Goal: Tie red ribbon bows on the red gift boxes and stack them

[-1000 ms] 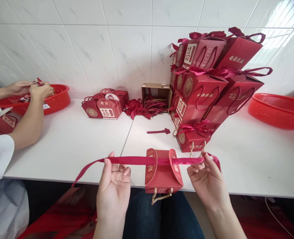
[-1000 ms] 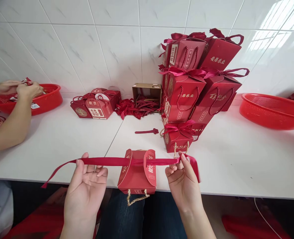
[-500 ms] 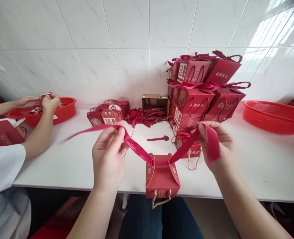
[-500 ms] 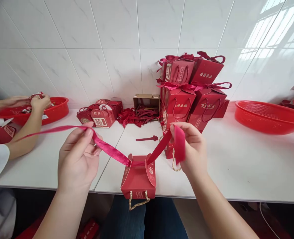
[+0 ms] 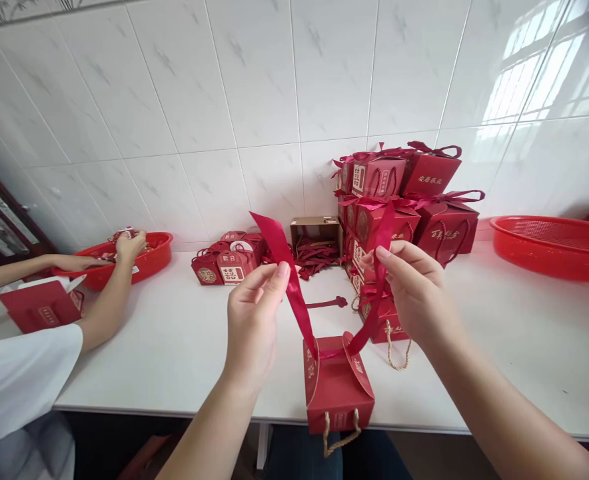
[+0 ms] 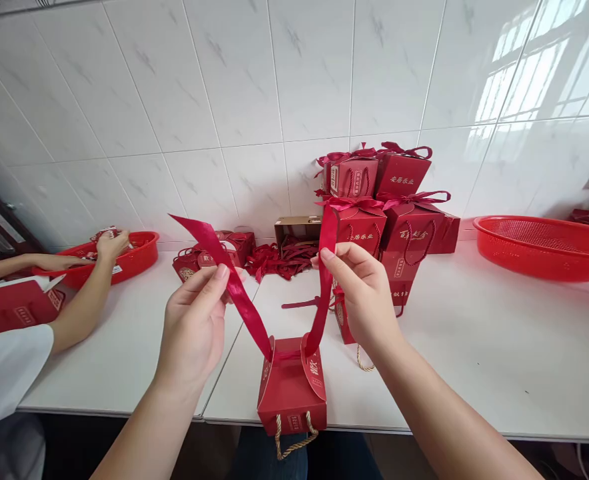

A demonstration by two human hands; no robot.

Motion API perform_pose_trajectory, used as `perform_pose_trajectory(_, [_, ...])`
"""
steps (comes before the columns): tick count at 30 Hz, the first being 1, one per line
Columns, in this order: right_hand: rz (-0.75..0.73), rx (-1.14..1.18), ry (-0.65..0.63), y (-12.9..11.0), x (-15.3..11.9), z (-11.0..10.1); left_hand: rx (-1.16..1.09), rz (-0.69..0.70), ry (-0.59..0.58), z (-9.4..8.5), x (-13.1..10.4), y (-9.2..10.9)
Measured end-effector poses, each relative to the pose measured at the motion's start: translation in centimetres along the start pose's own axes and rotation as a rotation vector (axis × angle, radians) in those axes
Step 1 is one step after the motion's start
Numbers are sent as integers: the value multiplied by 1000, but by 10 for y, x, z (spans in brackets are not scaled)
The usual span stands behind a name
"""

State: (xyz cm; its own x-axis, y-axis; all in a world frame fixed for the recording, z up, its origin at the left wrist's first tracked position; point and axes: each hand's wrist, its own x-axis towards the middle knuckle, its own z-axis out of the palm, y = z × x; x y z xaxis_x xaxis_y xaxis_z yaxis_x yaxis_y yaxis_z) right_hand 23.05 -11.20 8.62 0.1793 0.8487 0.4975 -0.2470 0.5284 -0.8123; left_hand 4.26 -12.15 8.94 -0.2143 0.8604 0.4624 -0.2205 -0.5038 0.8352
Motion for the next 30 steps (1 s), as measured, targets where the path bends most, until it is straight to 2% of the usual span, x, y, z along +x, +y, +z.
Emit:
perform_pose_trajectory(3, [53,22,-123,-5,3,6,20,-20,-222,1,-2,6])
perform_pose_trajectory(5, [113,-50,-257,-7,3,10,71,-70,-393,2,-3,11])
perform_pose_trajectory(7, [98,-132,-404,-8,0,14,169,-91,-493,2,-4,14])
perform_pose_trajectory(10, [16,-159,-569,-4,-7,15,312,-69,-525,1,-3,16])
perform_pose_trajectory(12, [-11,-137,-595,0,-11,15,372,-71,-534,-1,-3,14])
perform_pose_trajectory(15, [-66,-149,-566,5,-13,13,429,-79,-581,-4,-3,13])
perform_pose_trajectory(17, [-159,-229,-583,7,-10,9,437,-114,-651,-7,-2,13])
perform_pose_trajectory(20, [-464,-452,-707,8,-2,-1,393,-237,-755,-13,2,13])
perform_pose_trajectory(22, [-711,-651,-745,8,3,-9,309,-317,-761,-18,4,12])
perform_pose_trajectory(24, [-894,-842,-715,8,5,-15,197,-383,-729,-22,5,10])
perform_pose_trajectory(28, [-1068,-1043,-665,9,2,-16,75,-442,-707,-25,0,6])
perform_pose_trajectory(30, [-1089,-1040,-631,11,-1,-15,163,-353,-706,-23,-6,6])
